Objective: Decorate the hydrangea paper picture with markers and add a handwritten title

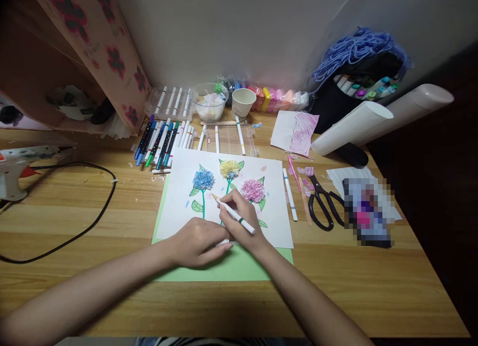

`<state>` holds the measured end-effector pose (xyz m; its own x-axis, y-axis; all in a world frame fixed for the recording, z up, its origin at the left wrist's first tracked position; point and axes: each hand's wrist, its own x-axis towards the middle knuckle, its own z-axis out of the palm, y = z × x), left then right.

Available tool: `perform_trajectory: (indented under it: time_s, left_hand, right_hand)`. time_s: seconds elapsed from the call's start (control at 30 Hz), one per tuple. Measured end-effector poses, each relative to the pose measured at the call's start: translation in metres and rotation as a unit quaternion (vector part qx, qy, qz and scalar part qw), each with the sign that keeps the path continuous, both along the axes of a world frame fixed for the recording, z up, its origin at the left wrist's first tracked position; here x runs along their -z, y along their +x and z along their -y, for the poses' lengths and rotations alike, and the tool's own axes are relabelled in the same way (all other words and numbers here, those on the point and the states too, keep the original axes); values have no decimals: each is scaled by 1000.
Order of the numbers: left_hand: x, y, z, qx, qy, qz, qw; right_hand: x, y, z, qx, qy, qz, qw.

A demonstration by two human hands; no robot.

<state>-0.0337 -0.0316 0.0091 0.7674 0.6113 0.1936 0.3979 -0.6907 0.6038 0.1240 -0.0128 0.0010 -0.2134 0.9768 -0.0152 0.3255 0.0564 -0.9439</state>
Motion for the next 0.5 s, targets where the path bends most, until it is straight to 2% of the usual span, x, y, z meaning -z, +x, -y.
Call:
perform_trajectory:
  time_s: [0.5]
  left_hand:
    - [-1, 0, 0, -4, 21, 3, 1000]
  right_hand:
    - [0, 0, 1, -7, -3, 5, 1000]
